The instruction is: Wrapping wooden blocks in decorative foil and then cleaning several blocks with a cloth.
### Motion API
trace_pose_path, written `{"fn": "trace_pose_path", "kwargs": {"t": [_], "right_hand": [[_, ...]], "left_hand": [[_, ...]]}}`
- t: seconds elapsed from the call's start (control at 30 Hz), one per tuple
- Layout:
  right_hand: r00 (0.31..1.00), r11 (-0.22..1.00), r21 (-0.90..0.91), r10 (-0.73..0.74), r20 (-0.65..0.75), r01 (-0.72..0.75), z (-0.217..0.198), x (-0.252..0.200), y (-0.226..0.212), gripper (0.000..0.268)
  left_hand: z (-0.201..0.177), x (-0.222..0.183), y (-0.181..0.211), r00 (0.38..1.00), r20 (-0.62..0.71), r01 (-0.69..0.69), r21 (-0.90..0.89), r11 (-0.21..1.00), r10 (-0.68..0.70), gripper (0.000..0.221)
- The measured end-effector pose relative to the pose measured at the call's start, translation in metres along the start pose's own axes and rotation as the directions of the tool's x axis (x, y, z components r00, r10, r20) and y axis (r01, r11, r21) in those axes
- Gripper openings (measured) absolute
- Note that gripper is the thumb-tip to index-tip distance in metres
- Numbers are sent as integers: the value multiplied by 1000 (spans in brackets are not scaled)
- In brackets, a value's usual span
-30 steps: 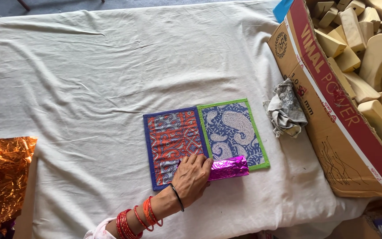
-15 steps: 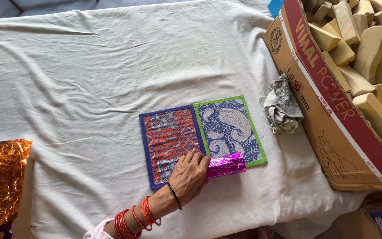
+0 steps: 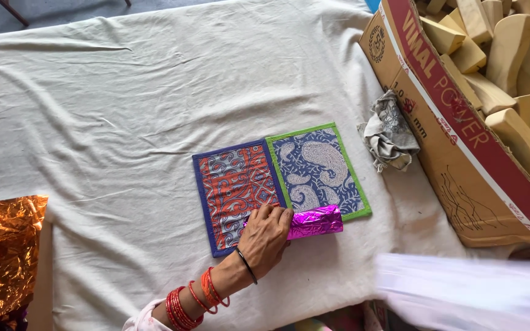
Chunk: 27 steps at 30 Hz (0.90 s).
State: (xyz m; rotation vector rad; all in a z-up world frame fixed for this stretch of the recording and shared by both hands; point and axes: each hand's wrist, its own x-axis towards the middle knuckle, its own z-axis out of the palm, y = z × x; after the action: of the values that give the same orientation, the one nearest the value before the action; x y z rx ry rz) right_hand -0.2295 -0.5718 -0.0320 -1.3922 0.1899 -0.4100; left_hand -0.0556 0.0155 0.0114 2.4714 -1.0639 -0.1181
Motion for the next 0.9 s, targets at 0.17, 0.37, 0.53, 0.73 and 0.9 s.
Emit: {"fn": "trace_pose_path", "kwargs": {"t": [0.17,0.37,0.53,0.73,0.9], "right_hand": [[997,997,51,-59,53,56,298,35,-82,46],[964,972,16,229,134,-234,366,106,-1,49],[931,924,-277,318,177,-263,394,109,37,47],[863,657,-590,-201,463,469,386,85,48,43],[532,300,-446,-341,775,843,399,58,30,54]], "left_hand": [[9,4,-32,998,32,54,75,996,-57,45],[-108,-16,-107,782,-527,345,-78,935,-333,63],[-155,-31,-72,739,-556,344,-173,923,-380,59],[-161,-36,-52,778,-568,226,-144,963,-268,60],[-162,-40,-48,785,-567,190,-162,968,-249,61]]}}
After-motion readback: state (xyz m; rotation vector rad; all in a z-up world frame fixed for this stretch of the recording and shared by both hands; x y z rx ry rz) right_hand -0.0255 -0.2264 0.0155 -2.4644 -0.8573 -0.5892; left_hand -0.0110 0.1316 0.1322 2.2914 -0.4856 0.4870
